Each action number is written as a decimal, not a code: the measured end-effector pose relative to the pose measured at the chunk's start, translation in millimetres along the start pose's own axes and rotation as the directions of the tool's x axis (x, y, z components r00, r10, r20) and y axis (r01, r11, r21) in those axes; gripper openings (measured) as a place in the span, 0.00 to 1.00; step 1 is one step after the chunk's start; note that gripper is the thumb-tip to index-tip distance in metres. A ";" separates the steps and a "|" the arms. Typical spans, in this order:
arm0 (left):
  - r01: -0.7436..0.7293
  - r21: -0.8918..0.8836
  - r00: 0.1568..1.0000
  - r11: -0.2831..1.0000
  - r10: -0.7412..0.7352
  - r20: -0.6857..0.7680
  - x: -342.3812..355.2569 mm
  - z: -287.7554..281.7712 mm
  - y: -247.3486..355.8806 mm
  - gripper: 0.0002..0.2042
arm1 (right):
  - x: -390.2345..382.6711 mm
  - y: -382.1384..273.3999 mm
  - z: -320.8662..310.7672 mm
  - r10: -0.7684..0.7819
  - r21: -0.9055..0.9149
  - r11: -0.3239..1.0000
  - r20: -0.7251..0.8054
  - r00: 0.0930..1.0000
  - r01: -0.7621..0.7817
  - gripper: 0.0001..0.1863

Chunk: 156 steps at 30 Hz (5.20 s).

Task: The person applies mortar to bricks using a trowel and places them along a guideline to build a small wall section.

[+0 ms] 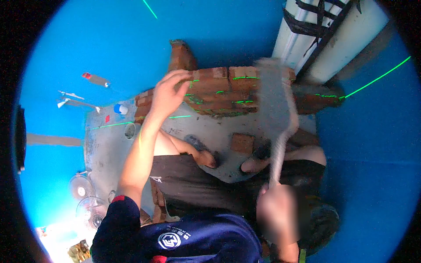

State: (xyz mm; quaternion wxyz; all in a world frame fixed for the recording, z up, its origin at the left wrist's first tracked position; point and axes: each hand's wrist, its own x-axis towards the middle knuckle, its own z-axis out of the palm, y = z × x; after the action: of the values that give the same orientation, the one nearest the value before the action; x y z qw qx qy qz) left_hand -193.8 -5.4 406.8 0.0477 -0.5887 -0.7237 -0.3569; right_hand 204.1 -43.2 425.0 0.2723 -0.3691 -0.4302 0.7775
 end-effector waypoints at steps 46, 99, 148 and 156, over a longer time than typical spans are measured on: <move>0.724 0.681 0.306 0.110 -0.936 -0.174 -502.9 80.8 -81.6 0.38 | -14.7 -54.2 -65.0 0.027 0.253 0.952 0.491 0.871 -0.172 0.34; 0.991 0.044 0.122 0.129 -0.982 0.145 -494.7 47.2 -145.9 0.36 | -314.8 4.0 -176.6 -0.320 -0.330 0.352 -0.922 0.218 -0.876 0.29; 0.852 -0.375 -0.092 0.366 0.810 0.580 -91.0 210.6 432.4 0.35 | -425.0 30.7 -106.1 0.122 0.264 0.948 -0.817 0.563 0.177 0.28; 0.844 -0.302 -0.327 0.444 0.871 0.366 -100.9 210.8 455.7 0.37 | -419.9 14.7 -115.7 0.135 0.208 0.977 -0.743 0.656 0.034 0.27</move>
State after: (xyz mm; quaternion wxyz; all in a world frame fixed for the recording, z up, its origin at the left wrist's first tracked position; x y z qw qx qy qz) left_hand 314.5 56.4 411.1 -0.8774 -0.4795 -0.0102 0.0127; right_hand 539.3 -307.3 513.5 0.4403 -0.6396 -0.1863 0.6020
